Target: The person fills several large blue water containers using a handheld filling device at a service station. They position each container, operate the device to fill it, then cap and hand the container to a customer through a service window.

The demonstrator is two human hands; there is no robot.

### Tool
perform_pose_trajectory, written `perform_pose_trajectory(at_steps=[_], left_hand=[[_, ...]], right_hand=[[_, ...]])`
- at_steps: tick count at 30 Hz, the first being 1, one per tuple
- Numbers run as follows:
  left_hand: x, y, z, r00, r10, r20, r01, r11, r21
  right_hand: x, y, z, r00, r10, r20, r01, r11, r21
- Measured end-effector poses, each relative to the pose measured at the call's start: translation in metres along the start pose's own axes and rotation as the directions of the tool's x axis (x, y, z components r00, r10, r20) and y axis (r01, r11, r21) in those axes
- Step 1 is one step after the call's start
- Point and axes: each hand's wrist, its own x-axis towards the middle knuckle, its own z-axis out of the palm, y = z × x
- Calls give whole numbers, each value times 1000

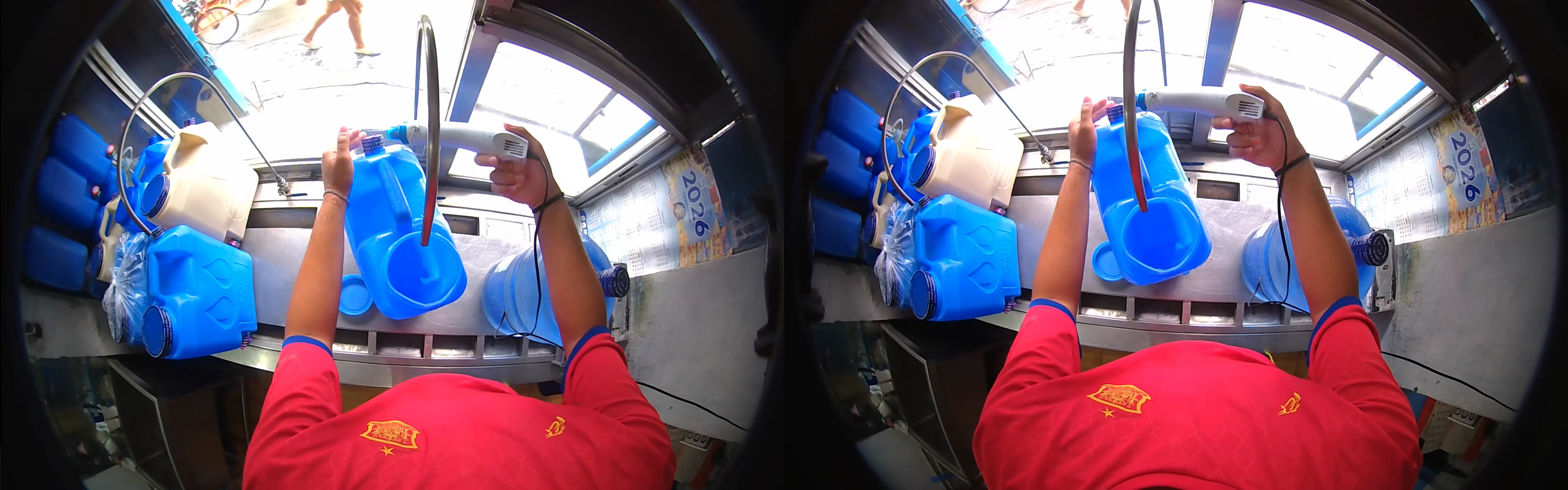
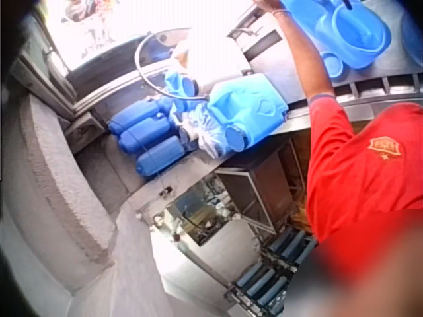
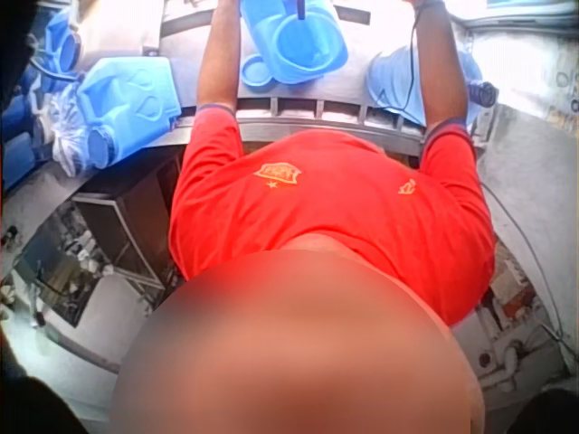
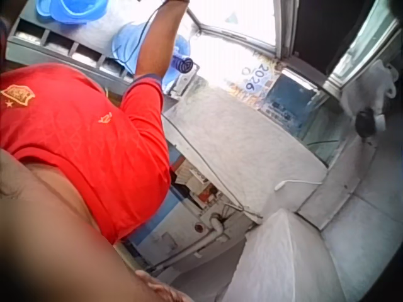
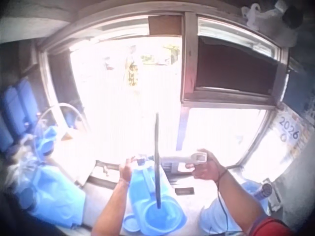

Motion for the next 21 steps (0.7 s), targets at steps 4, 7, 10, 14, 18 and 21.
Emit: perform_pose_trajectory(at_steps=[4, 7, 10, 14, 18, 21], left_hand=[[2, 5, -2, 995, -54, 88, 50, 998, 40], [0, 6, -4, 999, -11, 53, 8, 997, 74], [-5, 4, -3, 994, 19, -104, -4, 990, 141], [-6, 0, 1, 987, 68, -145, -53, 993, 104], [0, -2, 2, 999, 47, -18, -47, 999, 5], [3, -1, 0, 992, 15, 127, -17, 1000, 15]], right_hand=[[1, -5, 2, 1000, 5, -25, -6, 999, -36], [0, -7, 1, 998, 28, -62, -31, 999, -36], [-2, -6, -1, 996, 36, -85, -39, 999, -36], [-4, -5, -1, 996, 57, -71, -59, 998, -26], [-4, -6, 2, 997, 59, -46, -61, 997, -41], [0, -10, 5, 997, 62, -56, -64, 997, -34]])
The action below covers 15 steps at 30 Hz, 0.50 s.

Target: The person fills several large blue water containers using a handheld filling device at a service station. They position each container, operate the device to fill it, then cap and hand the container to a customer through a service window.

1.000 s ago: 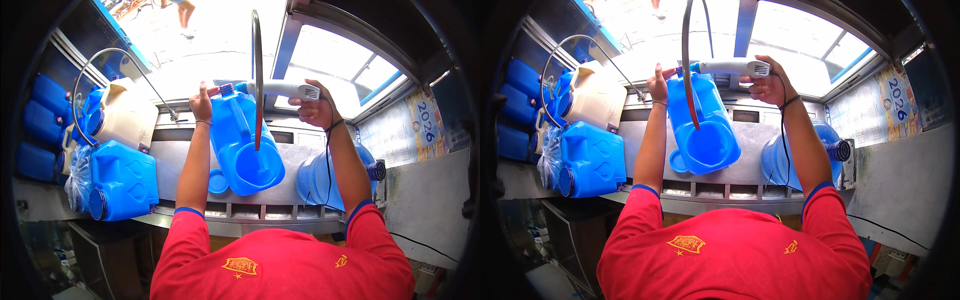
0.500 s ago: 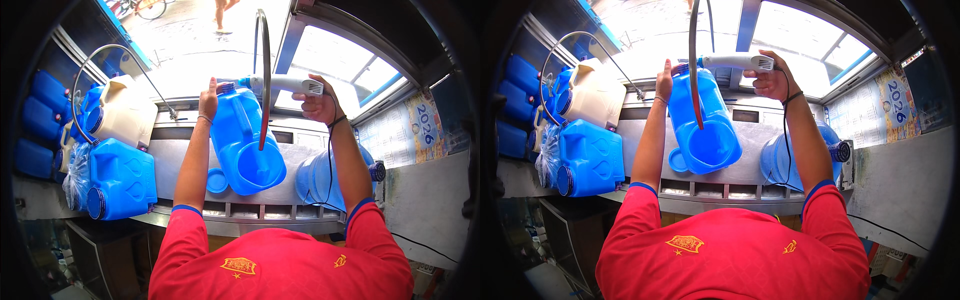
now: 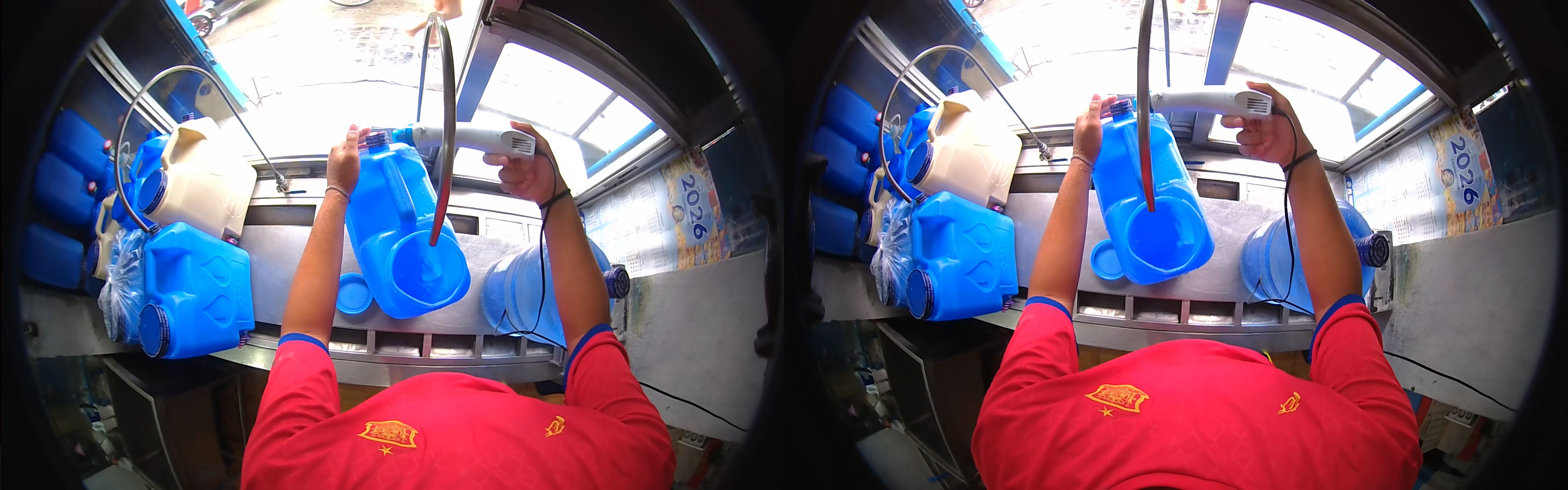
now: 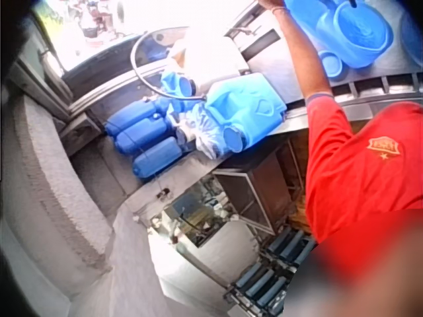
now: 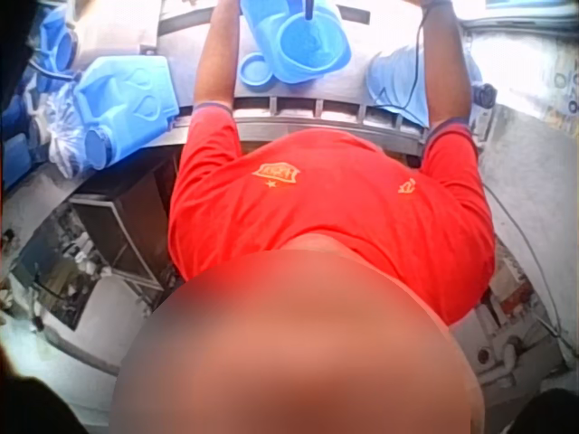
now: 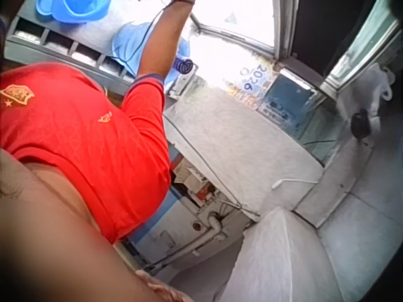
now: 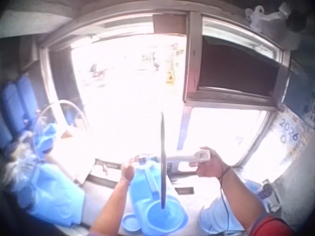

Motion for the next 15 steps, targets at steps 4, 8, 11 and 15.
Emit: perform_pose_trajectory(at_steps=[4, 8, 11, 15], left_hand=[[0, -1, -1, 999, -6, 54, 4, 999, 36], [1, -1, -2, 998, 33, 61, -36, 998, 54], [0, 3, -4, 999, 12, 41, -16, 993, 113], [-6, 10, -5, 985, -149, -83, 165, 957, 237]], right_hand=[[11, -13, 1, 1000, 9, -27, -11, 996, -84], [18, -25, 0, 998, 54, -29, -57, 992, -115], [20, -31, 1, 995, 97, 21, -95, 991, -92], [18, -34, 4, 995, 94, 21, -92, 991, -94]])
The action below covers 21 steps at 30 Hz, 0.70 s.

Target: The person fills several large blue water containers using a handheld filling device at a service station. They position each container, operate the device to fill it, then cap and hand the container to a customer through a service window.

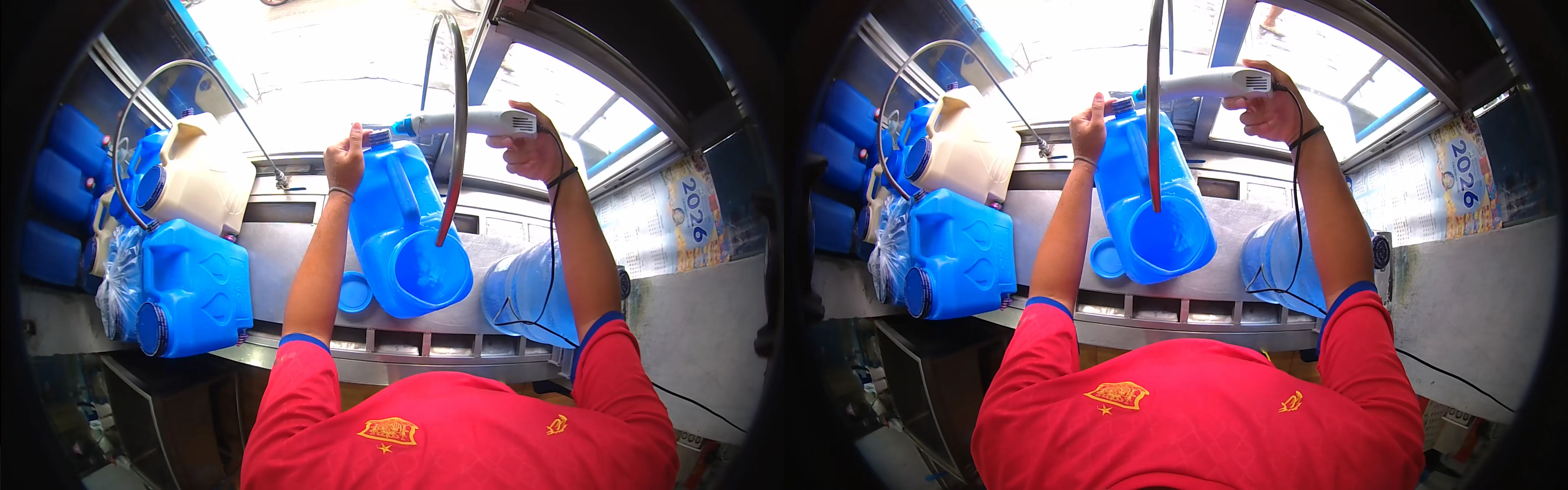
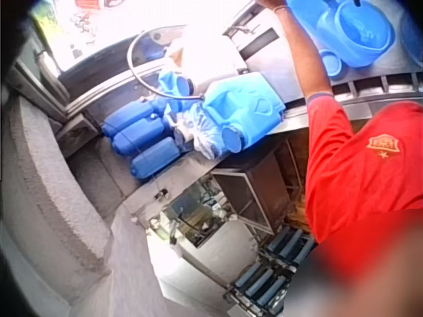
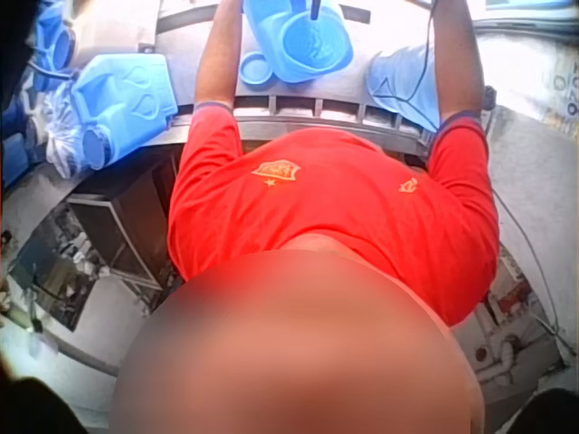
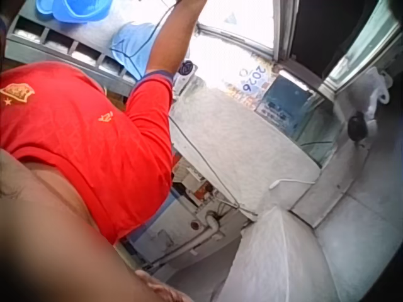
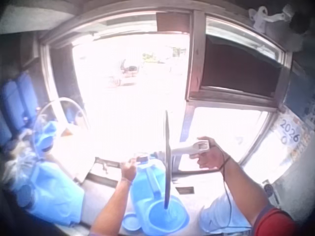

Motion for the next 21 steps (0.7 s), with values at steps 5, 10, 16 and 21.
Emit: perform_pose_trajectory(at_steps=[5, 10, 16, 21], left_hand=[[2, -5, 9, 981, 169, -98, -184, 969, -164], [13, -18, 12, 966, 256, -42, -259, 945, -201], [4, -3, 1, 990, 134, 53, -126, 983, -132], [-6, 8, 1, 998, 55, -30, -59, 986, -155]], right_hand=[[0, -3, 2, 999, 24, 22, -23, 999, -36], [0, -3, 2, 999, 23, 41, -22, 999, -36], [-6, 6, 0, 1000, 3, 1, -3, 999, -36], [-7, 10, -2, 1000, -17, 2, 18, 999, -40]])
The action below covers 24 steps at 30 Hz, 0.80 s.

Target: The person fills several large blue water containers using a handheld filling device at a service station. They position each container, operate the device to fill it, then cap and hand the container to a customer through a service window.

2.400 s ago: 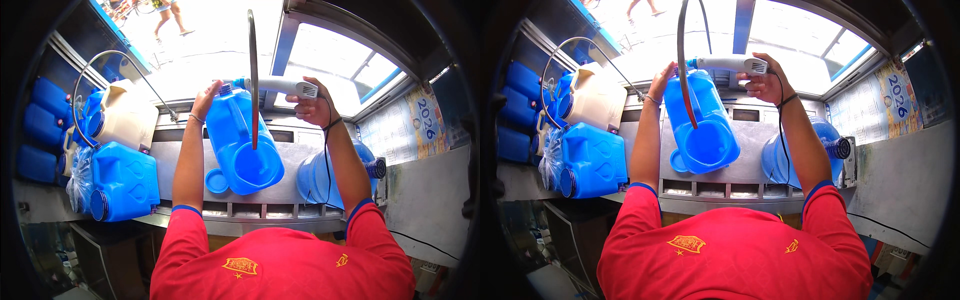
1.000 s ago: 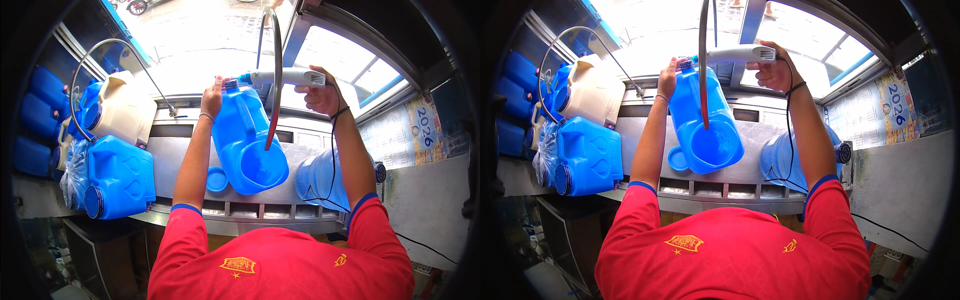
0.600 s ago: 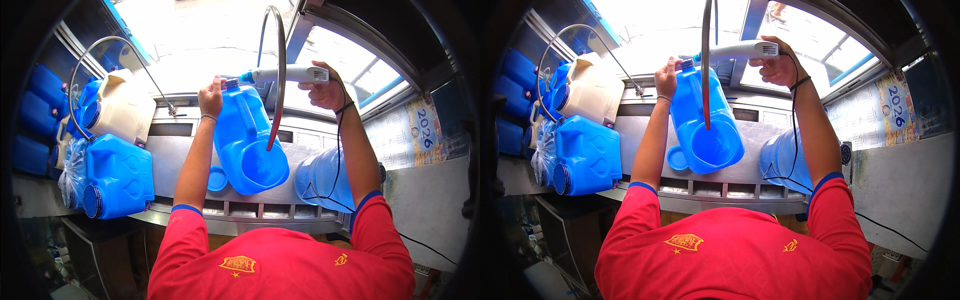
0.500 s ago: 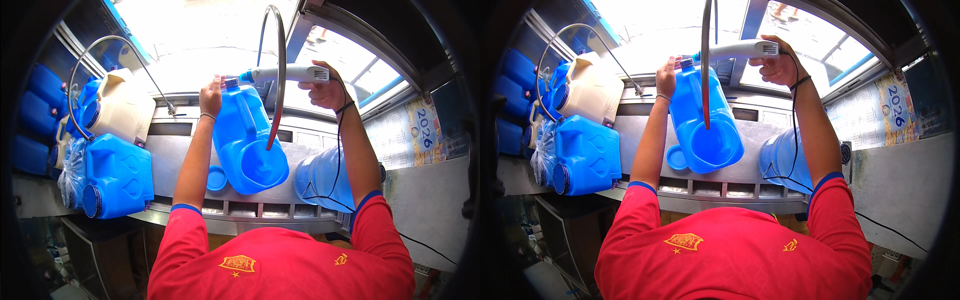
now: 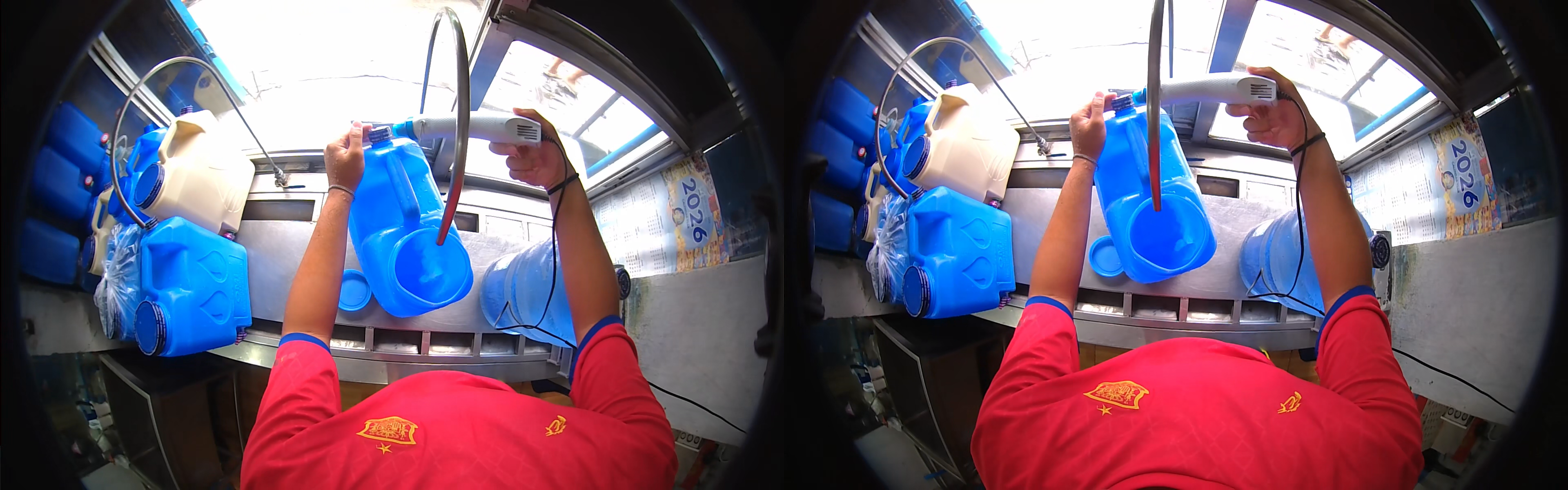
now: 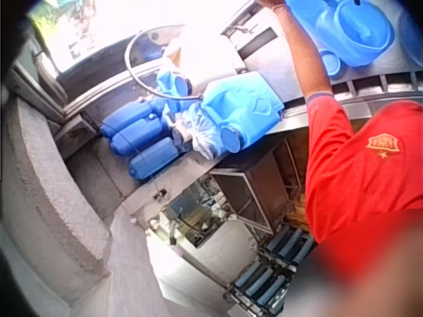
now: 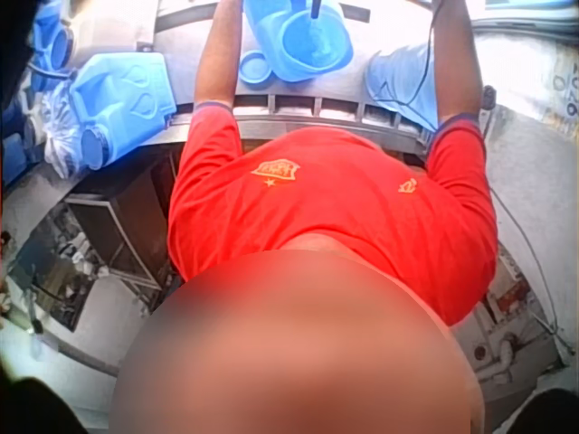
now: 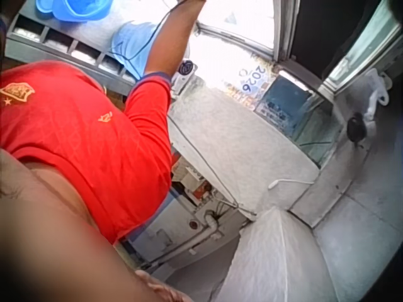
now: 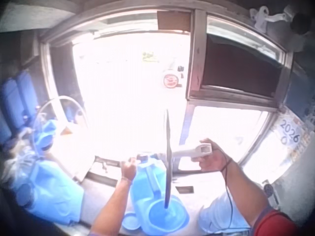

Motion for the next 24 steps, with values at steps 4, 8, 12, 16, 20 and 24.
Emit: perform_pose_trajectory(at_steps=[4, 8, 12, 16, 20, 24], left_hand=[[5, -9, 4, 994, 110, 16, -109, 993, -51], [12, -21, 4, 985, 152, 82, -149, 988, -51], [15, -25, 4, 973, 192, 127, -183, 980, -81], [13, -25, 4, 979, 183, 87, -178, 982, -60], [11, -22, 7, 982, 185, -43, -186, 982, -32], [9, -19, 4, 986, 167, 20, -165, 983, -79]], right_hand=[[1, -1, 0, 1000, -10, -23, 12, 999, 53], [2, -3, 0, 1000, -6, -2, 6, 999, 41], [2, -2, 0, 1000, 0, -12, 0, 999, 35], [0, 0, 1, 1000, -14, -22, 15, 1000, 16], [-4, 3, 3, 998, -31, -62, 27, 998, -64], [-6, 4, 4, 995, -36, -92, 32, 999, -40]])
